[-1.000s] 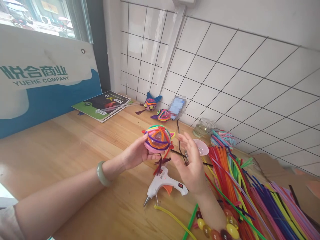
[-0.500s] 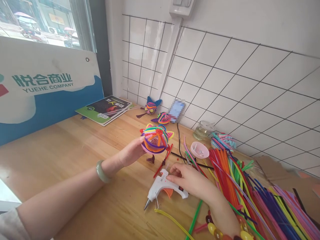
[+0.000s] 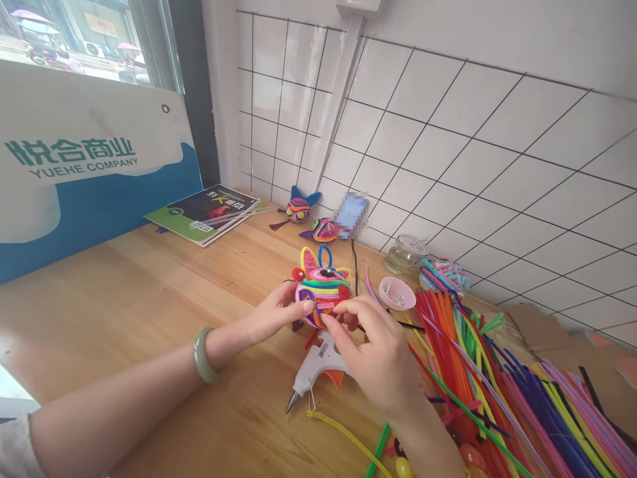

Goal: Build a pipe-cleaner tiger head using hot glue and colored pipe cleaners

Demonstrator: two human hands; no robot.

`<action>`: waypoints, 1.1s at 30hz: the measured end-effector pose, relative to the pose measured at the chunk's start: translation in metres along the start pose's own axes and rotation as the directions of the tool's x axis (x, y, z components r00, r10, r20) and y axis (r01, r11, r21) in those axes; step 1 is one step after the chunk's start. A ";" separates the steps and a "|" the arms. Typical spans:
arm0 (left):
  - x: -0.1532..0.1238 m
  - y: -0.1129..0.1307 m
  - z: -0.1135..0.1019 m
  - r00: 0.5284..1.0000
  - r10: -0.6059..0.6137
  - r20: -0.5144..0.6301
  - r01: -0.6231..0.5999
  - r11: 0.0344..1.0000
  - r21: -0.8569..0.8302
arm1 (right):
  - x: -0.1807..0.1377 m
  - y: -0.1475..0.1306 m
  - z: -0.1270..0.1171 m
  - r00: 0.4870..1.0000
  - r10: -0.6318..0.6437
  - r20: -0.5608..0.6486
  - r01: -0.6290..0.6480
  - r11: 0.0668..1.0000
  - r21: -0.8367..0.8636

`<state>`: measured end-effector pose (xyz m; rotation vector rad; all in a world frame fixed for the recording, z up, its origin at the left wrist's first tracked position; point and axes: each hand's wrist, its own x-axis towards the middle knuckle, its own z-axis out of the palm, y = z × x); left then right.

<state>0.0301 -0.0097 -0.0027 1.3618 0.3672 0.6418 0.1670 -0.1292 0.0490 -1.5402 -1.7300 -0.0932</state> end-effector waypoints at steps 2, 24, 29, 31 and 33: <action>0.000 0.000 0.002 1.000 -0.012 -0.015 0.012 1.000 0.008 | -0.001 0.000 0.003 0.999 -0.032 0.017 0.033 0.998 -0.045; 0.006 -0.005 -0.002 0.995 0.095 0.020 -0.092 0.990 -0.107 | 0.005 0.017 -0.014 0.969 0.047 -0.241 -0.055 0.998 -0.028; 0.003 -0.002 0.002 0.999 0.046 -0.013 -0.046 0.999 -0.023 | 0.000 0.008 0.007 0.992 -0.096 -0.086 0.090 0.994 -0.069; 0.001 0.000 0.004 0.999 0.025 -0.042 -0.025 1.000 -0.006 | -0.001 0.008 0.010 0.991 -0.105 -0.078 0.097 0.991 -0.095; 0.000 0.002 0.006 0.998 0.017 -0.057 -0.018 1.000 -0.016 | -0.002 0.007 0.011 0.992 -0.097 -0.083 0.087 0.990 -0.115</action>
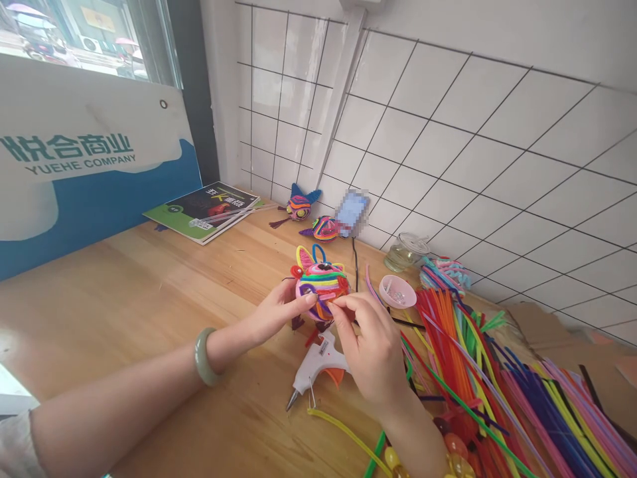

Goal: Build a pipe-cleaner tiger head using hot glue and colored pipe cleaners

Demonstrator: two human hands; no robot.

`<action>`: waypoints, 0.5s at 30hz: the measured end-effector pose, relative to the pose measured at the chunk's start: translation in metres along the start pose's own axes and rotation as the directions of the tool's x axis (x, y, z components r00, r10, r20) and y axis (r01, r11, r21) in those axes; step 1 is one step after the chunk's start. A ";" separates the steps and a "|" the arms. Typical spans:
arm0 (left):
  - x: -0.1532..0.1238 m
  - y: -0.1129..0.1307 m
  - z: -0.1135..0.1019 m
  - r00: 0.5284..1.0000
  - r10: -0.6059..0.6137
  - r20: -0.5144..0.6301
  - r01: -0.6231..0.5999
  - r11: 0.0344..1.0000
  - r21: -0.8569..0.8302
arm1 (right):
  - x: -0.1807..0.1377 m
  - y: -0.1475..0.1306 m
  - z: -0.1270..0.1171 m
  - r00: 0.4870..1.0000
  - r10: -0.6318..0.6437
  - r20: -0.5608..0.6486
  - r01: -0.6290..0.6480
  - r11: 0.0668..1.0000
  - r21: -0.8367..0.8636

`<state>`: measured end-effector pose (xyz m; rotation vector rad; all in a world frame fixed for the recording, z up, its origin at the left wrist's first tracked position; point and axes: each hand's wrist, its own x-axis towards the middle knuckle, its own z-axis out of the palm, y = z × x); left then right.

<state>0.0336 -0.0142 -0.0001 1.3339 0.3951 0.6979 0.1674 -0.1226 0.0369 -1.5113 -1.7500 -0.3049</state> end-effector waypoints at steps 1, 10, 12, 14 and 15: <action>0.000 0.000 0.001 1.000 0.001 -0.003 -0.001 1.000 -0.009 | 0.000 -0.001 0.001 1.000 0.008 -0.004 -0.008 1.000 -0.003; 0.002 -0.003 -0.002 1.000 0.018 0.019 -0.019 1.000 0.018 | 0.004 0.015 -0.012 0.968 0.224 -0.114 -0.216 0.973 0.076; 0.002 -0.005 -0.004 1.000 0.015 0.023 -0.016 1.000 0.026 | 0.006 0.029 -0.023 0.883 0.387 -0.266 -0.359 0.922 0.146; 0.002 -0.007 -0.005 1.000 0.015 0.021 -0.015 1.000 0.024 | 0.008 0.041 -0.033 0.773 0.509 -0.379 -0.427 0.859 0.283; 0.003 -0.008 -0.005 1.000 0.015 0.021 -0.016 1.000 0.021 | 0.009 0.044 -0.036 0.731 0.542 -0.415 -0.423 0.837 0.347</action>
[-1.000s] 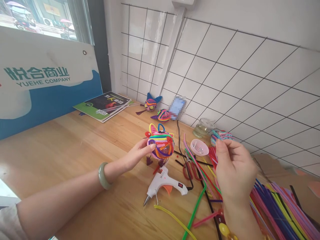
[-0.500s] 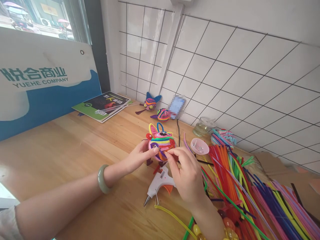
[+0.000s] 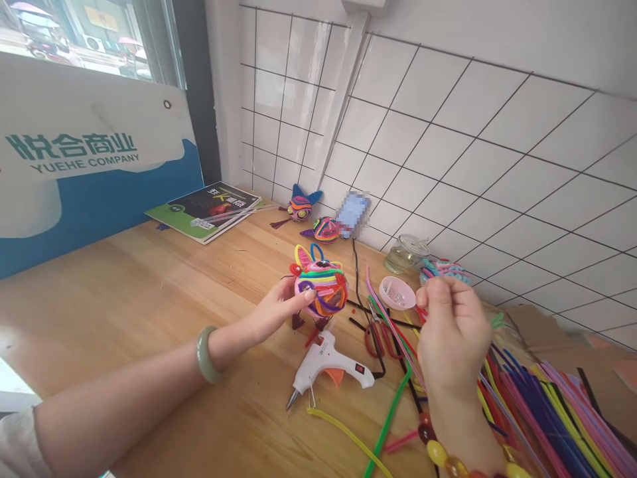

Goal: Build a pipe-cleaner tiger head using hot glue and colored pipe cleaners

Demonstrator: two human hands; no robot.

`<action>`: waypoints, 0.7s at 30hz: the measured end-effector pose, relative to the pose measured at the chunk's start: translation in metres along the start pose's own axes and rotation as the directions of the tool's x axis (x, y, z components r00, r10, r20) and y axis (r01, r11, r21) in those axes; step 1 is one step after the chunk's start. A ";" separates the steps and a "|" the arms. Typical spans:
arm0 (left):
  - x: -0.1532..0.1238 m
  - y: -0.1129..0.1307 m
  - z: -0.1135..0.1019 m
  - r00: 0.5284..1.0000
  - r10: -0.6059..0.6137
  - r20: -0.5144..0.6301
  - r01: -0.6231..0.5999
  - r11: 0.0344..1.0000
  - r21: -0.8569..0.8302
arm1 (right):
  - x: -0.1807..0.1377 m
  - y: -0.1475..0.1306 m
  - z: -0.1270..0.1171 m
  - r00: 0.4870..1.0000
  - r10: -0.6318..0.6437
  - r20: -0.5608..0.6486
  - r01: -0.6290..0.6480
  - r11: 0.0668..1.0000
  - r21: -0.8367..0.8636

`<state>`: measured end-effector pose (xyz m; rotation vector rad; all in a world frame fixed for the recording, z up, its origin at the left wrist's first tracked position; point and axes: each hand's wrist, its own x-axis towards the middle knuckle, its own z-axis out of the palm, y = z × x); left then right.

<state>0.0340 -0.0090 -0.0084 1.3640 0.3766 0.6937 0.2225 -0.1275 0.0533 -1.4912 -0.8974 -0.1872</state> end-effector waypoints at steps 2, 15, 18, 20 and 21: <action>0.000 -0.001 0.000 1.000 0.000 0.001 0.000 1.000 -0.007 | 0.001 0.000 -0.001 0.999 0.020 -0.043 -0.018 0.998 0.056; -0.003 0.003 0.005 0.999 -0.039 0.001 0.039 0.999 0.012 | -0.038 -0.015 0.026 0.753 -0.361 0.550 0.423 0.906 0.015; -0.003 0.001 0.003 0.999 -0.044 0.017 0.044 0.999 0.010 | -0.038 -0.017 0.025 0.743 -0.305 0.595 0.359 0.933 0.031; -0.003 0.000 0.002 0.999 -0.044 0.028 0.044 0.999 0.007 | -0.035 -0.019 0.023 0.761 -0.245 0.601 0.286 0.958 0.030; -0.003 0.000 0.002 0.998 -0.046 0.034 0.046 0.999 0.004 | -0.032 -0.019 0.021 0.787 -0.199 0.584 0.235 0.972 0.014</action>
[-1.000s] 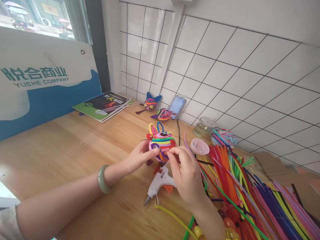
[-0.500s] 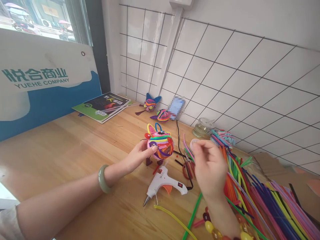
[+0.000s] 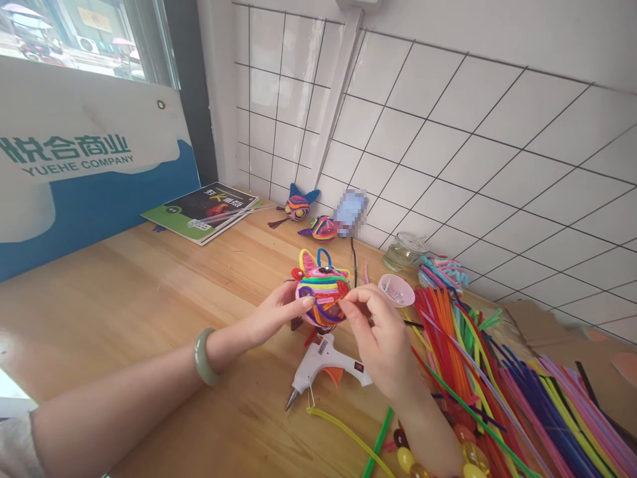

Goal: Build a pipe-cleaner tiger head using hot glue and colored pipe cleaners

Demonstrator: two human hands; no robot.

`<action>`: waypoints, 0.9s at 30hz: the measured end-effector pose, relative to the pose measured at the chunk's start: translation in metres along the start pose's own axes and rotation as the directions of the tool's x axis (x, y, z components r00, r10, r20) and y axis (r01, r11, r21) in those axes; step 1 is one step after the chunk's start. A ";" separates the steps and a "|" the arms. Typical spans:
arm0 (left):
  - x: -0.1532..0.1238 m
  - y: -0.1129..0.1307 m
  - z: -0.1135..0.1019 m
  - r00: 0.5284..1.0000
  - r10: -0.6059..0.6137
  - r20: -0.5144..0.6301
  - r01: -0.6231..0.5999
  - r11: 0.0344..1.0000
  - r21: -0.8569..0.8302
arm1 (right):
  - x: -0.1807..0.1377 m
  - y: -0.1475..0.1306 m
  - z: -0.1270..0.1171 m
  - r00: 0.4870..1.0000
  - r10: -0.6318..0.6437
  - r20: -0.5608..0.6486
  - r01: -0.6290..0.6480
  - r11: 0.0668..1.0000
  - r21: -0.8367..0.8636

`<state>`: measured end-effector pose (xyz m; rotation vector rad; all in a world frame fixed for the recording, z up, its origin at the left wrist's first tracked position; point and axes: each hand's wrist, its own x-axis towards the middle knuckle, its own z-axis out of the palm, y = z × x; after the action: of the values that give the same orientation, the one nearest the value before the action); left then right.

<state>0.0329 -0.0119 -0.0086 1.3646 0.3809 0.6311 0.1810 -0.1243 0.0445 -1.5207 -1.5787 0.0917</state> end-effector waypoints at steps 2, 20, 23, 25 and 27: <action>0.000 0.000 -0.001 1.000 -0.011 0.008 0.011 1.000 -0.008 | 0.004 0.005 -0.011 0.985 0.132 -0.111 -0.127 0.991 0.049; 0.000 0.001 0.002 0.999 -0.011 0.032 0.012 1.000 -0.019 | 0.002 0.000 0.008 0.951 0.308 0.006 -0.295 0.905 0.306; -0.001 0.000 0.000 0.999 -0.011 0.044 0.012 0.999 -0.032 | 0.002 -0.002 0.010 0.948 0.318 0.025 -0.308 0.890 0.336; -0.002 0.000 0.000 0.997 0.018 0.080 -0.013 0.998 -0.055 | 0.002 -0.004 0.011 0.943 0.333 0.030 -0.322 0.882 0.345; -0.003 0.001 0.002 0.991 0.048 0.125 -0.035 0.994 -0.105 | 0.000 -0.005 0.014 0.940 0.339 0.024 -0.327 0.885 0.331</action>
<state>0.0319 -0.0149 -0.0076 1.3099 0.2151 0.5862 0.1684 -0.1179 0.0397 -1.4971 -1.1864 0.4994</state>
